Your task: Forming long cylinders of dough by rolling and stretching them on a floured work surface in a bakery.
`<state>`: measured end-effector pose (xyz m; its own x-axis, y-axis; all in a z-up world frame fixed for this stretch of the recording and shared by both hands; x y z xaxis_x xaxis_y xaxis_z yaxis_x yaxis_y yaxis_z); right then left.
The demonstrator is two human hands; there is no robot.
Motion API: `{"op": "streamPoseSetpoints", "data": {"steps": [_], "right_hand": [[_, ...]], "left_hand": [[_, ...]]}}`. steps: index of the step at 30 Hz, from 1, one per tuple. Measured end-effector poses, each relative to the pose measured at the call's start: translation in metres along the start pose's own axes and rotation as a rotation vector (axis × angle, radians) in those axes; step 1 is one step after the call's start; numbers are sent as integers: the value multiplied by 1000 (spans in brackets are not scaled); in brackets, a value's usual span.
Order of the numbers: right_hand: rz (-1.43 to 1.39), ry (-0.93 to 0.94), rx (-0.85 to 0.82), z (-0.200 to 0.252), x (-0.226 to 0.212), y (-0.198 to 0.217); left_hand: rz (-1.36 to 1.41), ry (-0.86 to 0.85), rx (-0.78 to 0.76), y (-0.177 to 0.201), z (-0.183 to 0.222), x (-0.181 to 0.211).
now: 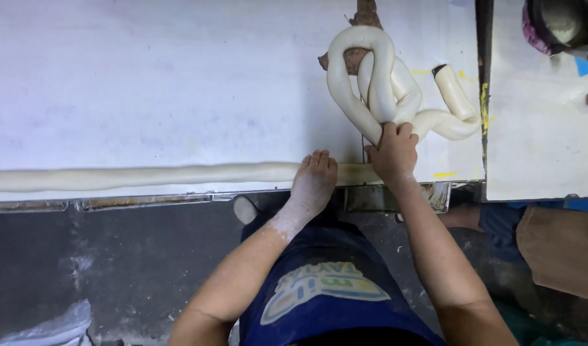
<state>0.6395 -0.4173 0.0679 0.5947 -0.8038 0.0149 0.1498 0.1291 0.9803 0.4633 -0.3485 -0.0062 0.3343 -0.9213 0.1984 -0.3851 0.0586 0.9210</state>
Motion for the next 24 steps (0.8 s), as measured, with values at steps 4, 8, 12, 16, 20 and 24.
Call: {"op": "streamPoseSetpoints", "data": {"steps": [4, 8, 12, 16, 20, 24], "right_hand": [[-92, 93, -13, -6, 29, -11], [-696, 33, -100, -12, 113, -15], [-563, 81, 137, 24, 91, 0], [-35, 798, 543, 50, 50, -49], [145, 819, 306, 34, 50, -42], [158, 805, 456, 46, 68, -24]], "left_hand": [[89, 28, -144, -10, 1, 2], [128, 31, -250, 21, -8, 4], [24, 20, -170, -2, -2, 8], [-3, 5, -164, 7, 3, 11], [28, 9, -165, 2, 4, 7], [102, 2, -148, 6, 3, 6]]}}
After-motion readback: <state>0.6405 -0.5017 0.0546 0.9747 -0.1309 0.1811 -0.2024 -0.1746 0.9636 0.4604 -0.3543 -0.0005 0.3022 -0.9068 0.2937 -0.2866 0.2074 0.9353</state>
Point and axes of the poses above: each hand's wrist, its own z-axis away from the middle knuckle, its own y-axis out of the back of the hand, x = y × z, the point moved 2 cm from there along -z, towards the middle knuckle, and after that the axes turned 1 degree about x, right-handed, at the moved point
